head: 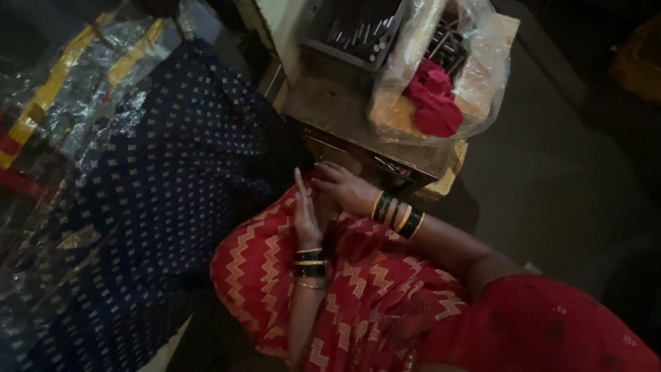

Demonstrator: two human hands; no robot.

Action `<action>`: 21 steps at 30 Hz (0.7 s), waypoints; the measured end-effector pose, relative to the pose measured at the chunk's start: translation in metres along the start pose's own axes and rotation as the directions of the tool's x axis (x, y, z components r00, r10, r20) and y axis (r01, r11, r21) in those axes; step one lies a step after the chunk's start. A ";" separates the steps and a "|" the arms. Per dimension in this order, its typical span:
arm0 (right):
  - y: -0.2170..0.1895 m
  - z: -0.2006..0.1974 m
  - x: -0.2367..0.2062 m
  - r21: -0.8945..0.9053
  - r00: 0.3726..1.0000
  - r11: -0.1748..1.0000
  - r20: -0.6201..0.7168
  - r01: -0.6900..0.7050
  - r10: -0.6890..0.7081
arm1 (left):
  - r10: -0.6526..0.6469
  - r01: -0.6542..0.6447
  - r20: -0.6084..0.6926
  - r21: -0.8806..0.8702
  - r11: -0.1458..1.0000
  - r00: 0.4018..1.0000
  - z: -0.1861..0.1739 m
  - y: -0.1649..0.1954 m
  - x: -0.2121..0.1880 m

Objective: The person sits on the floor and wipes small metal rods and cylindrical parts with a red cloth. They pick up each item from a plastic bag or tray, wipe it, and place it back into the tray.

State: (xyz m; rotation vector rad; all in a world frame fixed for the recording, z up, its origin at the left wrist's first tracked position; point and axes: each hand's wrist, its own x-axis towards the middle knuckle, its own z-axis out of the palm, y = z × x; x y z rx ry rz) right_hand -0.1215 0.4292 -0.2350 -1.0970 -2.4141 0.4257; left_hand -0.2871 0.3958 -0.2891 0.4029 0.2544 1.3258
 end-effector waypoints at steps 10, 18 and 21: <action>0.041 -0.032 0.006 0.106 0.971 0.989 -0.206 -0.100 0.120 | -0.167 0.148 0.053 0.264 0.953 0.984 0.010 0.007 0.001; 0.059 -0.116 0.042 -0.111 0.802 0.980 -0.594 -0.166 0.068 | -0.142 0.122 0.119 0.163 0.979 0.983 -0.007 0.006 0.004; 0.069 -0.150 0.059 -0.064 0.732 0.988 -0.679 -0.141 0.061 | -0.152 0.126 0.109 0.215 0.969 0.982 -0.010 0.005 0.007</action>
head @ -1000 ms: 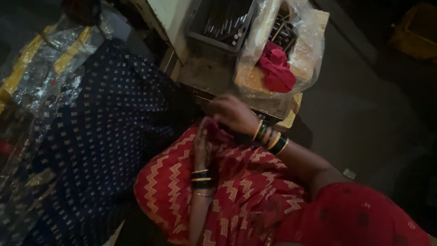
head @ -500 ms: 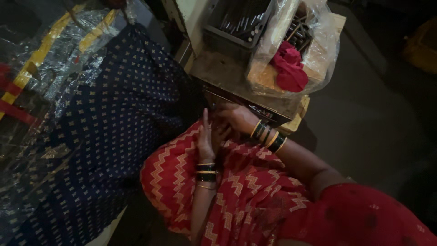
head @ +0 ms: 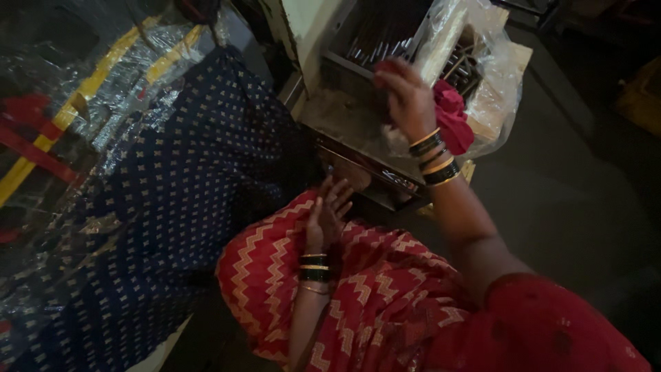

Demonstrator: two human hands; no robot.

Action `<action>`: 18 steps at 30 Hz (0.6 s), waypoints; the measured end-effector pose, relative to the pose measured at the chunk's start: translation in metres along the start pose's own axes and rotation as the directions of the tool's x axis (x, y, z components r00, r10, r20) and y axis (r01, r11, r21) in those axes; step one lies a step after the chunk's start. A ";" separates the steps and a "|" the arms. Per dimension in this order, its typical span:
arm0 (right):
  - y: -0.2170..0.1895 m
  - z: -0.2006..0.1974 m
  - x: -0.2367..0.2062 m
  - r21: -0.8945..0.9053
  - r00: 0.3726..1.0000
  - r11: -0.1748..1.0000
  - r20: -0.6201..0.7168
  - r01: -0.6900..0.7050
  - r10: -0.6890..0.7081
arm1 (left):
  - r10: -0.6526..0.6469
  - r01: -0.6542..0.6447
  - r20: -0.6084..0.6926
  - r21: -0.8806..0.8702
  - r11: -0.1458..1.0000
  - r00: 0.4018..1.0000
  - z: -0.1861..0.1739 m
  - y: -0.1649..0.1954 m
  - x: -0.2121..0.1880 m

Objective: The person sits on the floor and wipes small metal rods and cylindrical parts with a red cloth. They pick up each item from a plastic bag or tray, wipe it, and place it back into the tray.

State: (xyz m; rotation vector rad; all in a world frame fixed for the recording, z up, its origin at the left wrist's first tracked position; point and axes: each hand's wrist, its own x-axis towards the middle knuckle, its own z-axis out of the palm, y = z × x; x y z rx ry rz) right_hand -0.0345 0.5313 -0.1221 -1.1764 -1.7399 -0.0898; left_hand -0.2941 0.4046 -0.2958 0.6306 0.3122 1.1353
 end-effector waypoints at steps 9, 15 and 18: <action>0.051 -0.035 0.049 -0.047 0.990 0.999 -0.140 0.008 -0.014 | 0.000 0.010 -0.079 0.127 0.992 0.997 0.004 0.004 0.009; 0.091 -0.042 0.052 -0.216 0.987 0.976 -0.145 0.029 -0.062 | 0.037 0.112 -0.330 0.423 0.899 0.943 0.020 0.001 0.033; 0.113 -0.034 0.045 0.013 0.981 0.997 -0.178 -0.083 0.083 | 0.178 0.075 -0.265 0.727 0.682 0.948 0.036 0.003 0.064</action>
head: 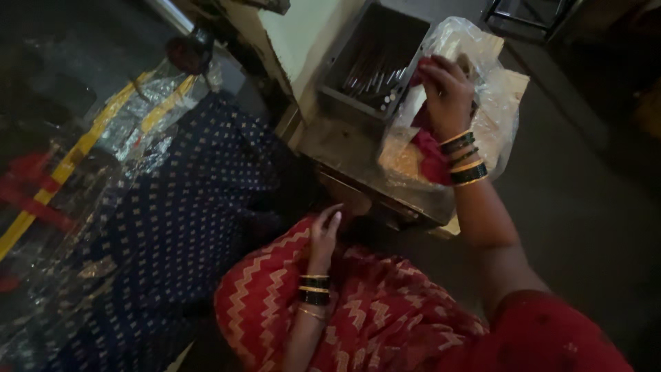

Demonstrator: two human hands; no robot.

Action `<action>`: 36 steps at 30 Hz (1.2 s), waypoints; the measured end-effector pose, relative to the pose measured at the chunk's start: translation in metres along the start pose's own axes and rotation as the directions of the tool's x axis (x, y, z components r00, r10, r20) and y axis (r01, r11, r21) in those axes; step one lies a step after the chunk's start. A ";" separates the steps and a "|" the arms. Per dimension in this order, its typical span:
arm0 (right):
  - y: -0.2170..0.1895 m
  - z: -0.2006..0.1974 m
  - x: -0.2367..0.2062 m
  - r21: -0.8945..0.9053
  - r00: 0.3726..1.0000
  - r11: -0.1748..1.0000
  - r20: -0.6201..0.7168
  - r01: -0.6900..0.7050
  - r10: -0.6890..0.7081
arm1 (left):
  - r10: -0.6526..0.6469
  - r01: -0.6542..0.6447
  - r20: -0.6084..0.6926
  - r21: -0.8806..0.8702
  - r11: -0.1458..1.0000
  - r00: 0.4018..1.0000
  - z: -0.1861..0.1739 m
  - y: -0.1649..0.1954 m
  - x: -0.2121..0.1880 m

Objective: The person sits on the floor and wipes small metal rods and cylindrical parts with a red cloth. They pick up each item from a plastic bag or tray, wipe it, and place it back into the tray.

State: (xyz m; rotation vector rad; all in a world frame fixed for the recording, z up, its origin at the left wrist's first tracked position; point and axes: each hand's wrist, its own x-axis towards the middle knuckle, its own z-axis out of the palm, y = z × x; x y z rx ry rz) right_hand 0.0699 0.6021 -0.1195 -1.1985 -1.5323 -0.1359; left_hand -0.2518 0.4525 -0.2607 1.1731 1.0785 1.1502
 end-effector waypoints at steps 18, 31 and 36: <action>0.108 0.079 -0.026 0.654 0.869 0.656 0.005 -0.377 0.495 | 0.520 -0.472 0.101 0.590 0.655 0.848 0.123 0.105 0.299; 0.117 0.092 0.001 0.600 0.812 0.632 0.050 -0.491 0.582 | 0.233 -0.209 0.115 0.877 0.432 0.966 0.164 0.038 0.451; 0.119 0.099 0.006 0.462 0.805 0.704 0.038 -0.540 0.592 | 0.109 -0.130 0.092 0.899 0.418 0.990 0.164 0.019 0.477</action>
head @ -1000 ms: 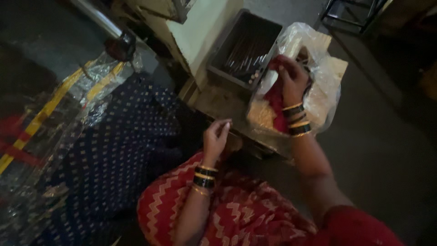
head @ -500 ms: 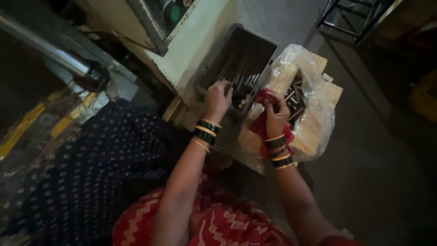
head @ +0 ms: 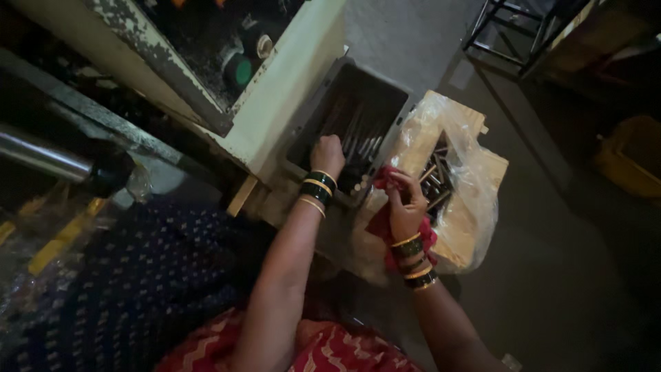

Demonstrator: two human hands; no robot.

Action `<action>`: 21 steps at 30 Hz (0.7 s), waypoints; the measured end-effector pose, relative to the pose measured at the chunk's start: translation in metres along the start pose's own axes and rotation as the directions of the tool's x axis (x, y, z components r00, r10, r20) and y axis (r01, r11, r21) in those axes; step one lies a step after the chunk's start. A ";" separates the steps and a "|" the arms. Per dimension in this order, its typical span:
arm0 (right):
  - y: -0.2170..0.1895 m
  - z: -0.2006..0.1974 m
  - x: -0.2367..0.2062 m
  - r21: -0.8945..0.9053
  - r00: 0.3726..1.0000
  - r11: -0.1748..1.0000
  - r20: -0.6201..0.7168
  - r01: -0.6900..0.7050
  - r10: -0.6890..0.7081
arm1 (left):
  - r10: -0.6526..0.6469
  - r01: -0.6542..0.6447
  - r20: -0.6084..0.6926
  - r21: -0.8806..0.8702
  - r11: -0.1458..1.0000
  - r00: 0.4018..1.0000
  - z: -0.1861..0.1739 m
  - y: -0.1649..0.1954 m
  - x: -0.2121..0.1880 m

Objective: The person sits on the floor and wipes small metal rods and cylindrical parts with a red cloth. They pick up each item from a plastic bag or tray, wipe it, and place it back into the tray.

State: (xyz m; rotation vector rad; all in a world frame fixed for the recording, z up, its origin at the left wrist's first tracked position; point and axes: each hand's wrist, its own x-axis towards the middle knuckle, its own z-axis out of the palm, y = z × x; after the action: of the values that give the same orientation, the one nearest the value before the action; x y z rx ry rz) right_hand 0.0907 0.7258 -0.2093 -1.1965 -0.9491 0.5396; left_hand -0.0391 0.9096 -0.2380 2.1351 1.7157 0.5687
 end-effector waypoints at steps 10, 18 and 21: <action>-0.015 0.013 0.003 -0.016 0.999 0.999 0.019 0.051 -0.050 | -0.028 0.039 0.082 -0.148 0.988 0.996 0.003 -0.014 0.018; -0.010 0.011 -0.002 -0.074 0.999 0.997 -0.005 0.036 -0.036 | -0.129 0.152 0.322 -0.047 0.987 0.938 -0.009 -0.007 0.024; -0.008 0.007 -0.004 -0.060 0.996 0.995 0.018 0.084 -0.083 | -0.143 0.167 0.357 -0.040 0.985 0.923 -0.018 0.000 0.018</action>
State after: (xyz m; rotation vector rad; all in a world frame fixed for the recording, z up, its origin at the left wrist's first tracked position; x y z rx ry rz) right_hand 0.0818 0.7244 -0.2025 -1.2028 -1.0304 0.4564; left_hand -0.0445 0.9275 -0.2207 1.8918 1.6154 0.1813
